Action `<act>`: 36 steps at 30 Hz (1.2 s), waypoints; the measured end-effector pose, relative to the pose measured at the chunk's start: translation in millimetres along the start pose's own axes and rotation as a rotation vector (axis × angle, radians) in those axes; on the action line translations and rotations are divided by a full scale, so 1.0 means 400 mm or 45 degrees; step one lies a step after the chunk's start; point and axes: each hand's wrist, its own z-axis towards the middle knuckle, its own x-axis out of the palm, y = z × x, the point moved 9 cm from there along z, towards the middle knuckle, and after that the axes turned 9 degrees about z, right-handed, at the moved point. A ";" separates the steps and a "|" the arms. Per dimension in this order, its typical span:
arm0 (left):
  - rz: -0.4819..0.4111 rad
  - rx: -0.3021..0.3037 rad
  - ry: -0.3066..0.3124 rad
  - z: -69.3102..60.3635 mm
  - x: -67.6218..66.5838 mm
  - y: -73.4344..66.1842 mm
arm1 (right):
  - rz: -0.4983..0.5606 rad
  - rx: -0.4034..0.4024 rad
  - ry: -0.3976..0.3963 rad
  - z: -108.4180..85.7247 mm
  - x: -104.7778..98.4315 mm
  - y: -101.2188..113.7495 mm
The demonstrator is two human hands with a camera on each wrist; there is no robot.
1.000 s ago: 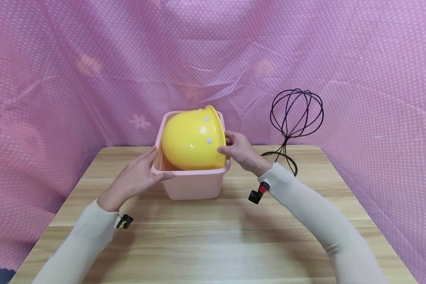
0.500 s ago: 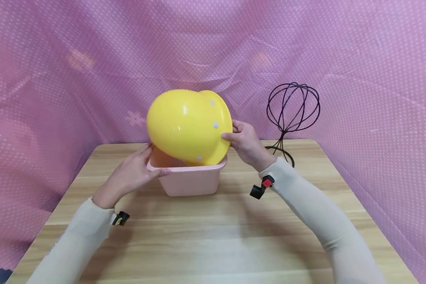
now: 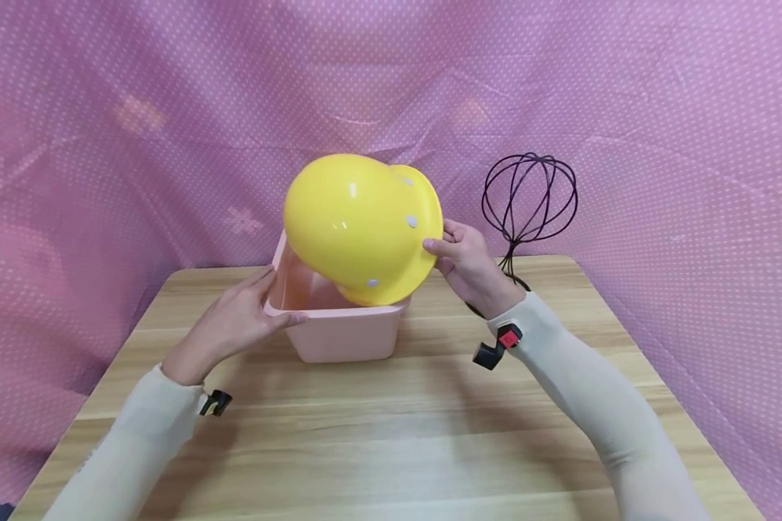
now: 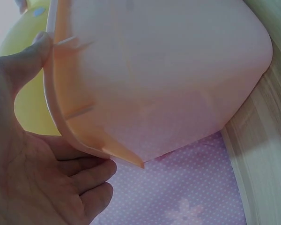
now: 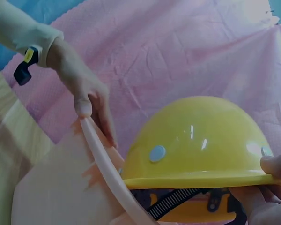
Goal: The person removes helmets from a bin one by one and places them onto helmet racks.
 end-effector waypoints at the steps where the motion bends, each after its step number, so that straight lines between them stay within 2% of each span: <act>1: 0.007 0.003 0.002 0.000 0.001 0.000 | 0.011 -0.008 -0.006 -0.003 -0.003 0.003; 10: 0.006 0.021 -0.033 0.003 0.001 0.001 | 0.147 -0.110 -0.042 -0.029 -0.019 0.060; 21: -0.005 0.032 -0.079 -0.002 -0.017 0.001 | 0.215 -0.229 -0.039 -0.056 -0.032 0.135; 30: -0.014 0.043 -0.046 0.024 -0.007 0.019 | 0.342 -0.306 -0.083 -0.057 -0.053 0.181; 36: -0.023 0.067 -0.063 0.044 -0.007 0.027 | 0.396 -0.368 -0.102 -0.057 -0.072 0.209</act>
